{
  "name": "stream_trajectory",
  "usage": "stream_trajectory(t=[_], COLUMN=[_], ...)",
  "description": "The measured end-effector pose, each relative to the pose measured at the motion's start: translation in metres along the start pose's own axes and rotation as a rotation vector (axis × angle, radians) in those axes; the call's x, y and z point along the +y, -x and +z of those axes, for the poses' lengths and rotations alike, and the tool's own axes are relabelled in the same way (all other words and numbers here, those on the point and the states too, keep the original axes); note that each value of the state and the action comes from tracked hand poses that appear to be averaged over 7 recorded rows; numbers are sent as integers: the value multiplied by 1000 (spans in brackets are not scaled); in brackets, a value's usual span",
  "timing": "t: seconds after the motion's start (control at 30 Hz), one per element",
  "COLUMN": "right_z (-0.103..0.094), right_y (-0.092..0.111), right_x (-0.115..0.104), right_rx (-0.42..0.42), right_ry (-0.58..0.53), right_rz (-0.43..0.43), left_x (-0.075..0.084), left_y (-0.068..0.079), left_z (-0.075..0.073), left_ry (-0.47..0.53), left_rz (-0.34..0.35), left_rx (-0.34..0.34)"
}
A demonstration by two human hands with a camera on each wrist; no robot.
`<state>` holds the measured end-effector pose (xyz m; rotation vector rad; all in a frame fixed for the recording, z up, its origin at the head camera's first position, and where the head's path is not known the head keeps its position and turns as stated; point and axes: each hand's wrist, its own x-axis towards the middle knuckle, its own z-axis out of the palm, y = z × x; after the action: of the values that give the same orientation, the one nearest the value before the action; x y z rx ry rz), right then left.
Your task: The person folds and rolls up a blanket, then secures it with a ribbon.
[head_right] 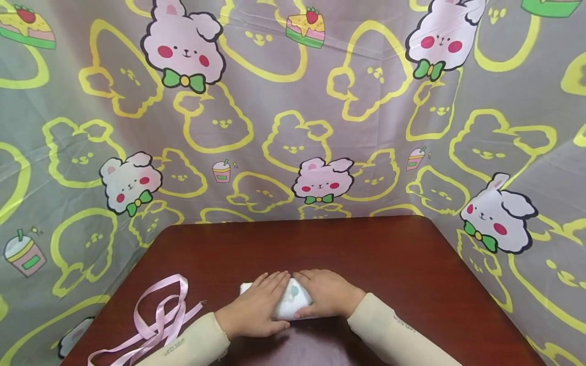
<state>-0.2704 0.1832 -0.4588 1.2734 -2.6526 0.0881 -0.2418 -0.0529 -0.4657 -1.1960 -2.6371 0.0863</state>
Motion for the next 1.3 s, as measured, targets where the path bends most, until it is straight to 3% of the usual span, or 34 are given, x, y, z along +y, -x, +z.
stream_trajectory(t=[0.23, 0.43, 0.7, 1.0, 1.3], right_z=[5, 13, 17, 20, 21], right_y=[-10, -10, -2, 3, 3], right_x=[4, 4, -4, 5, 13], right_rx=[-44, -88, -81, -115, -105], right_ry=[-46, -58, 19, 72, 97], right_rz=[79, 101, 48, 19, -70], left_x=[-13, -16, -13, -25, -37], left_y=[-15, -19, -16, -6, 2], left_z=[12, 19, 20, 21, 22], left_ry=[27, 65, 72, 107, 108], left_rz=[-16, -15, 7, -15, -13], left_rx=[12, -36, -94, -136, -108])
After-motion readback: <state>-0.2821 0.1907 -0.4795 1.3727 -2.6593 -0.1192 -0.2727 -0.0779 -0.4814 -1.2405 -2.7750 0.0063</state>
